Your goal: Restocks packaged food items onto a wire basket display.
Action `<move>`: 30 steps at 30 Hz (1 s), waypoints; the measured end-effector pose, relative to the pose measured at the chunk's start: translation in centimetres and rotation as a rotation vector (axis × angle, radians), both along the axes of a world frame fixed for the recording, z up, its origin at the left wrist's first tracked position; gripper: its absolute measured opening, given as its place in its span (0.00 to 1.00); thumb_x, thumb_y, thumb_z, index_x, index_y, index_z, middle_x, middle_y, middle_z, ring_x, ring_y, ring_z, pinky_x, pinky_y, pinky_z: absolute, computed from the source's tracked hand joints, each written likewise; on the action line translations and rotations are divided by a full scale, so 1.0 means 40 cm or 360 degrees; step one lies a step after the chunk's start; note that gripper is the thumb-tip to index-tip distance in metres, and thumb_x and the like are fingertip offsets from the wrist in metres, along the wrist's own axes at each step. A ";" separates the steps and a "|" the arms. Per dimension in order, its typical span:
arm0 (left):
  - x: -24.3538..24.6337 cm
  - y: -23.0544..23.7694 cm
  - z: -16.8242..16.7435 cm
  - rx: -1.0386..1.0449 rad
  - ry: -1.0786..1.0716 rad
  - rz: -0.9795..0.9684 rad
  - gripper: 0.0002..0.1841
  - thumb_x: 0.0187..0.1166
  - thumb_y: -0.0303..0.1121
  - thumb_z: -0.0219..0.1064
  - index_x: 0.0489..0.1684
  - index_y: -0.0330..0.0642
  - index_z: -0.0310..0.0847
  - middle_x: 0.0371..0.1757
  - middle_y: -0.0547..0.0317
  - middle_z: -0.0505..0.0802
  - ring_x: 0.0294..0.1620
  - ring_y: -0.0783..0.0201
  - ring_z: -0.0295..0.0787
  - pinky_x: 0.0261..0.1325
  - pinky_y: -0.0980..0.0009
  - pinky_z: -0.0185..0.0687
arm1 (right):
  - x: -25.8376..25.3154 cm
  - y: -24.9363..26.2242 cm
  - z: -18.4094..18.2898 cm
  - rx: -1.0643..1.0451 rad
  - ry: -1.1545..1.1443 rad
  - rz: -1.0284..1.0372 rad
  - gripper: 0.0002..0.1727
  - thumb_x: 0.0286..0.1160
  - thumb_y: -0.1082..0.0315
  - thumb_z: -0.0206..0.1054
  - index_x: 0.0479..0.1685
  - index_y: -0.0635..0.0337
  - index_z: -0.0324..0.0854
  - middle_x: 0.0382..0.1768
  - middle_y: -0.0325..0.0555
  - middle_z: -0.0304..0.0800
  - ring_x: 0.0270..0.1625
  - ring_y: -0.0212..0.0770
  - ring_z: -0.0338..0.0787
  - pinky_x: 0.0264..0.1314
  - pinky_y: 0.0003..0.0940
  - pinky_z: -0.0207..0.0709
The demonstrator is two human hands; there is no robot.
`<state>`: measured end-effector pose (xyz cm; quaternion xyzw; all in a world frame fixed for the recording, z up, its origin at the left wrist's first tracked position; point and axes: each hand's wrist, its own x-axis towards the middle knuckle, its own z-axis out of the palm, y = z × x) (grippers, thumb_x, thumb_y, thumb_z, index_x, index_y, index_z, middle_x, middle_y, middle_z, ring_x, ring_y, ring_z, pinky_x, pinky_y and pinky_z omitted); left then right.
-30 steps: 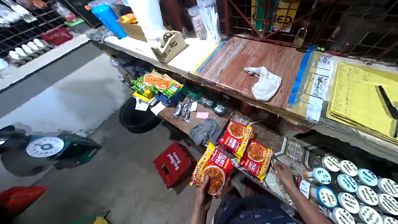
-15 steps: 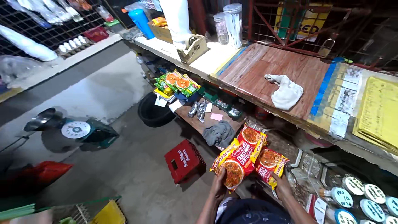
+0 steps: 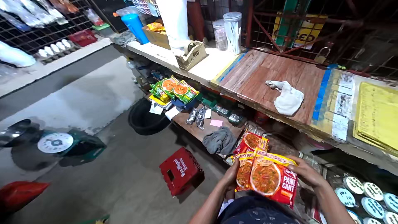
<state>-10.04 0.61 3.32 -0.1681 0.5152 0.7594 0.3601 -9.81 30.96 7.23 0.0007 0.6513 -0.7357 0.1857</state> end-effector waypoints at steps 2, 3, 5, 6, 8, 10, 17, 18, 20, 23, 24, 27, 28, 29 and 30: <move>-0.014 0.018 0.011 0.0006 -0.0015 -0.0090 0.38 0.92 0.58 0.22 0.69 0.42 0.75 0.47 0.53 0.95 0.48 0.62 0.93 0.53 0.61 0.89 | -0.045 -0.042 0.012 0.0158 0.0004 0.0175 0.23 0.60 0.56 0.75 0.56 0.55 0.86 0.45 0.32 0.95 0.46 0.27 0.93 0.54 0.29 0.89; -0.017 0.026 0.018 0.0022 -0.0019 -0.0103 0.38 0.93 0.57 0.21 0.67 0.42 0.75 0.45 0.54 0.94 0.46 0.62 0.93 0.51 0.61 0.89 | -0.064 -0.059 0.013 0.0255 -0.0004 0.0248 0.22 0.63 0.60 0.72 0.58 0.58 0.85 0.45 0.34 0.94 0.46 0.27 0.92 0.55 0.29 0.88; -0.016 0.027 0.024 0.0154 0.0008 -0.0140 0.40 0.90 0.58 0.15 0.69 0.44 0.72 0.47 0.56 0.94 0.48 0.63 0.92 0.53 0.63 0.89 | -0.092 -0.080 0.009 0.0402 -0.0039 0.0311 0.20 0.69 0.66 0.69 0.60 0.63 0.83 0.46 0.40 0.93 0.45 0.29 0.92 0.54 0.30 0.87; -0.011 0.021 0.024 0.0242 0.0032 -0.0170 0.42 0.87 0.62 0.15 0.72 0.43 0.70 0.50 0.57 0.94 0.51 0.64 0.92 0.54 0.63 0.89 | -0.098 -0.088 0.009 0.0461 -0.0057 0.0295 0.18 0.73 0.67 0.68 0.60 0.64 0.82 0.45 0.43 0.92 0.43 0.30 0.92 0.53 0.31 0.87; 0.010 0.004 0.020 0.0351 0.0096 -0.0205 0.40 0.83 0.69 0.35 0.73 0.41 0.66 0.51 0.60 0.94 0.52 0.67 0.92 0.55 0.66 0.88 | -0.100 -0.102 0.011 0.0555 -0.0099 0.0197 0.15 0.79 0.70 0.67 0.60 0.66 0.82 0.44 0.47 0.92 0.41 0.32 0.92 0.51 0.31 0.87; 0.028 -0.001 0.025 0.0334 0.0218 -0.0225 0.30 0.75 0.50 0.62 0.69 0.40 0.65 0.46 0.63 0.94 0.46 0.70 0.92 0.53 0.68 0.89 | -0.085 -0.118 0.016 0.0641 -0.0095 0.0045 0.14 0.79 0.69 0.68 0.59 0.66 0.83 0.43 0.48 0.93 0.40 0.33 0.92 0.50 0.33 0.88; 0.049 0.003 -0.009 0.0480 0.0742 -0.0043 0.36 0.56 0.30 0.82 0.67 0.36 0.67 0.49 0.62 0.96 0.49 0.67 0.95 0.59 0.64 0.91 | 0.020 -0.126 -0.019 0.0341 0.0079 -0.0315 0.64 0.46 0.44 0.82 0.88 0.66 0.54 0.73 0.47 0.81 0.64 0.30 0.88 0.62 0.30 0.86; 0.051 0.004 -0.011 0.0513 0.0769 -0.0017 0.37 0.56 0.30 0.83 0.67 0.36 0.67 0.49 0.62 0.97 0.49 0.67 0.95 0.59 0.64 0.91 | 0.044 -0.129 -0.018 0.0244 -0.0019 -0.0269 0.66 0.39 0.43 0.84 0.85 0.66 0.56 0.63 0.39 0.88 0.55 0.26 0.92 0.57 0.27 0.89; 0.052 0.009 -0.014 0.0547 0.0796 0.0012 0.37 0.56 0.29 0.83 0.67 0.39 0.66 0.50 0.63 0.97 0.50 0.68 0.95 0.60 0.65 0.91 | 0.079 -0.141 -0.026 0.0111 -0.0119 -0.0207 0.60 0.32 0.45 0.90 0.73 0.65 0.63 0.48 0.33 0.94 0.46 0.25 0.94 0.52 0.26 0.90; 0.054 0.013 -0.016 0.0525 0.0725 0.0050 0.38 0.56 0.32 0.84 0.67 0.39 0.65 0.48 0.64 0.96 0.49 0.68 0.95 0.59 0.66 0.91 | 0.077 -0.168 -0.038 0.0294 -0.0104 -0.0310 0.62 0.34 0.42 0.86 0.76 0.67 0.63 0.49 0.40 0.93 0.47 0.27 0.94 0.54 0.28 0.90; 0.056 0.014 -0.017 0.0510 0.0684 0.0079 0.39 0.54 0.33 0.84 0.67 0.38 0.65 0.47 0.62 0.97 0.48 0.67 0.95 0.58 0.65 0.91 | 0.070 -0.173 -0.039 0.0410 -0.0098 -0.0326 0.65 0.37 0.38 0.83 0.80 0.69 0.60 0.53 0.45 0.91 0.48 0.29 0.93 0.55 0.31 0.88; 0.070 0.006 -0.021 0.0495 0.0673 0.0128 0.41 0.54 0.37 0.85 0.68 0.39 0.63 0.48 0.63 0.96 0.48 0.67 0.95 0.58 0.65 0.91 | 0.052 -0.190 -0.040 0.0550 0.0055 -0.0374 0.56 0.50 0.39 0.76 0.79 0.70 0.66 0.64 0.53 0.87 0.59 0.32 0.90 0.62 0.32 0.86; 0.078 0.001 -0.023 0.0492 0.0682 0.0145 0.40 0.56 0.38 0.85 0.67 0.40 0.64 0.48 0.64 0.96 0.48 0.68 0.95 0.58 0.65 0.91 | 0.046 -0.195 -0.044 0.0542 0.0162 -0.0362 0.49 0.57 0.44 0.75 0.78 0.70 0.71 0.75 0.59 0.78 0.70 0.37 0.84 0.71 0.34 0.80; 0.090 -0.001 -0.024 0.0486 0.0683 0.0170 0.37 0.57 0.38 0.84 0.66 0.41 0.67 0.47 0.65 0.96 0.48 0.69 0.95 0.57 0.66 0.91 | 0.040 -0.200 -0.048 0.0557 0.0285 -0.0349 0.41 0.61 0.48 0.72 0.72 0.70 0.78 0.82 0.60 0.71 0.77 0.40 0.79 0.76 0.35 0.76; 0.104 -0.001 -0.027 0.0483 0.0680 0.0199 0.33 0.59 0.37 0.82 0.65 0.42 0.71 0.47 0.66 0.97 0.47 0.70 0.95 0.57 0.66 0.90 | 0.035 -0.204 -0.053 0.0576 0.0377 -0.0326 0.36 0.64 0.51 0.71 0.68 0.69 0.83 0.85 0.61 0.67 0.82 0.42 0.74 0.80 0.36 0.72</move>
